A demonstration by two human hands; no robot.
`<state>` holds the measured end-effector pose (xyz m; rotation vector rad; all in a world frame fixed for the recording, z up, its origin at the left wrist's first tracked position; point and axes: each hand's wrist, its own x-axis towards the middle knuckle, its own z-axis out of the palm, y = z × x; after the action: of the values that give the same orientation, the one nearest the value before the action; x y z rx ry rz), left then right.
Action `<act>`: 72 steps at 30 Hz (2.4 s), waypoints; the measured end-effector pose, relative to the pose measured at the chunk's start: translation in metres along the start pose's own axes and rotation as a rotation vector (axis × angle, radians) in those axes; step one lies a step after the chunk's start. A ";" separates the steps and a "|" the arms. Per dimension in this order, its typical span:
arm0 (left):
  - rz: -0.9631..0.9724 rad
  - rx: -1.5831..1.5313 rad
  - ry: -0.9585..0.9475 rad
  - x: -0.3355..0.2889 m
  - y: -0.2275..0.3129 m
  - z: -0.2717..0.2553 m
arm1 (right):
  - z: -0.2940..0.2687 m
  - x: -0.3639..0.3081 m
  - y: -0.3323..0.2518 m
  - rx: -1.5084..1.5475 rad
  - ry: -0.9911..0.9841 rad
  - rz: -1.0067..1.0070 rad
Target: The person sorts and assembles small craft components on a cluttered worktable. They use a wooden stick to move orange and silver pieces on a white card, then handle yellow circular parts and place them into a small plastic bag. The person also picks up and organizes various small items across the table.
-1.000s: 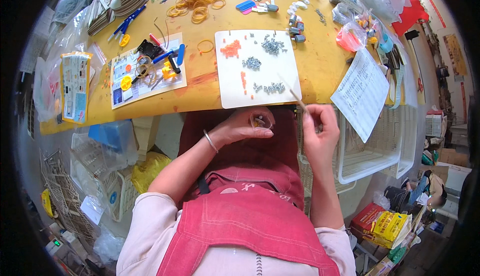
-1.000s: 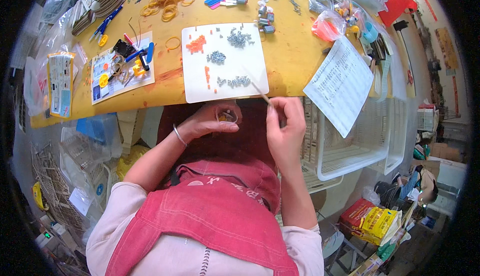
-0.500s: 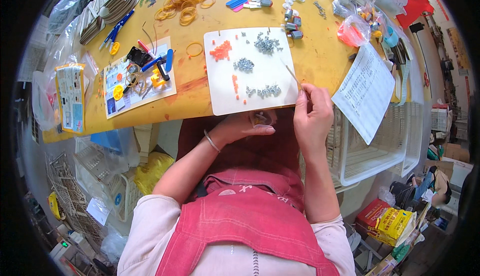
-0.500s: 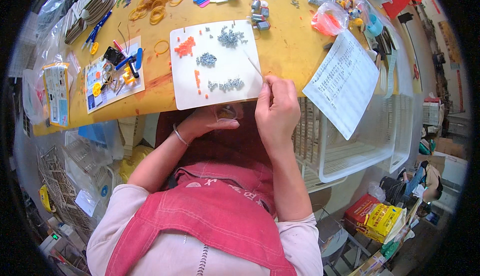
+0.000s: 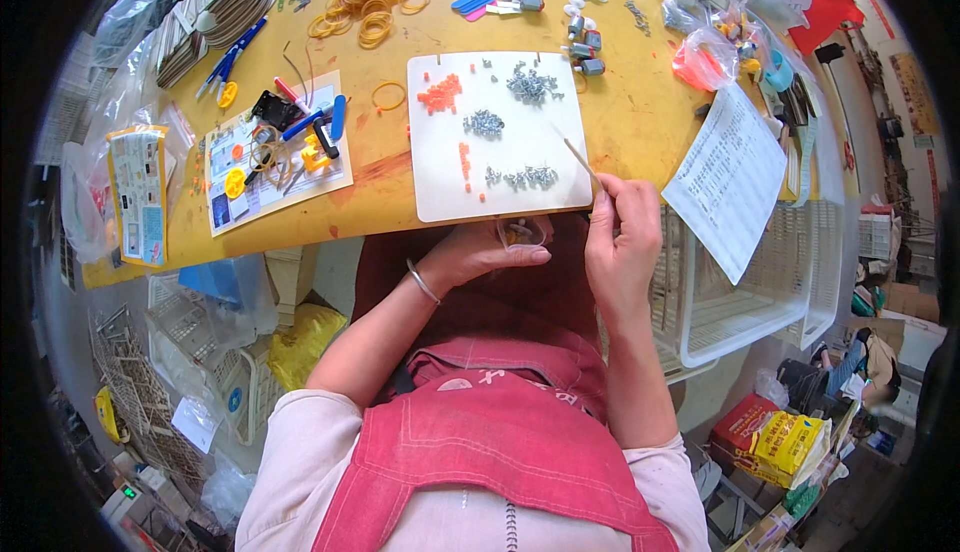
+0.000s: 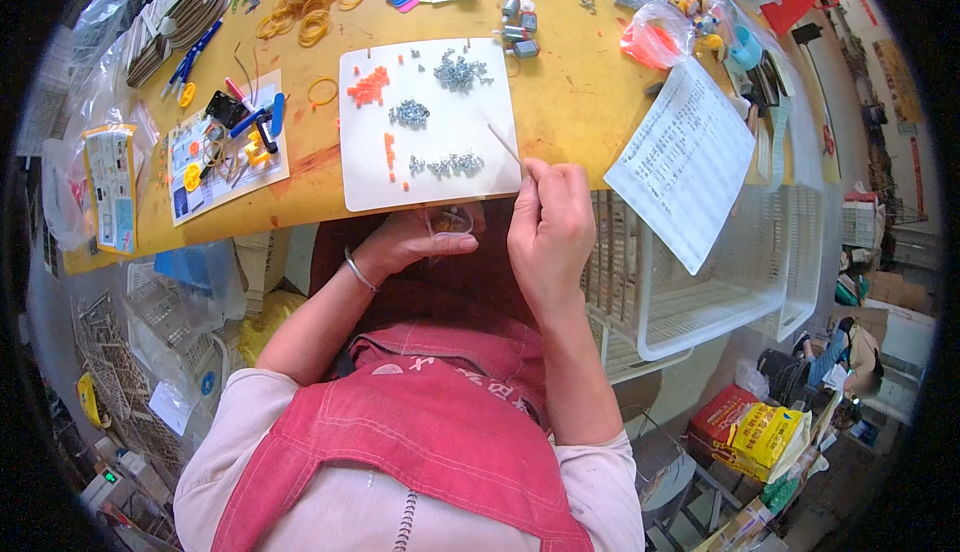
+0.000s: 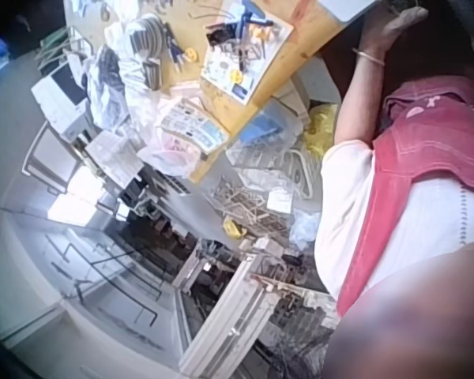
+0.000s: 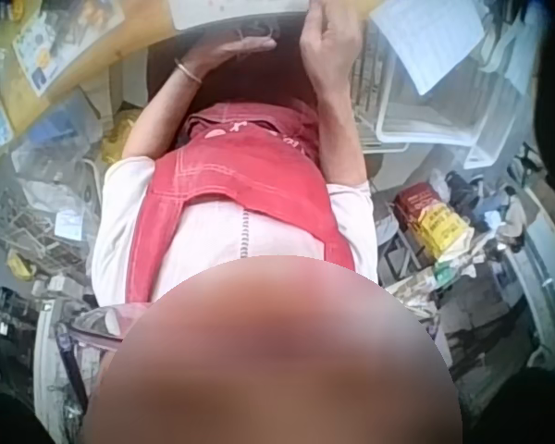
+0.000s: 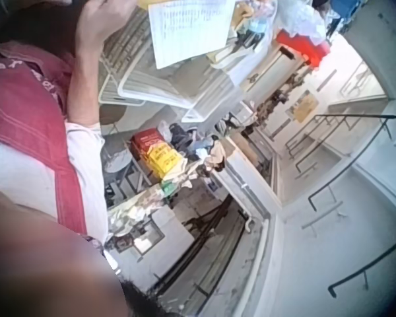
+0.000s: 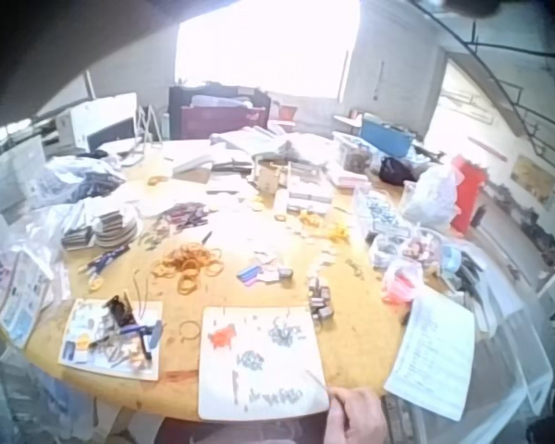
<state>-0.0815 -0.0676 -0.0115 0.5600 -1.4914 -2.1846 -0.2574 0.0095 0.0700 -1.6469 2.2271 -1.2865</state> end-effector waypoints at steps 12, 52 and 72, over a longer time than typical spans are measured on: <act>0.014 -0.060 0.061 -0.001 0.002 0.004 | 0.005 -0.011 0.004 -0.100 -0.055 -0.132; -0.018 -0.081 0.159 -0.018 0.004 -0.002 | 0.015 -0.005 -0.014 -0.190 -0.027 -0.243; -0.035 -0.068 0.179 -0.017 -0.003 -0.005 | 0.011 -0.042 -0.026 -0.138 -0.056 -0.241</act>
<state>-0.0651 -0.0607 -0.0146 0.7425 -1.3191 -2.1406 -0.2141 0.0362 0.0636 -2.0270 2.1832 -1.1386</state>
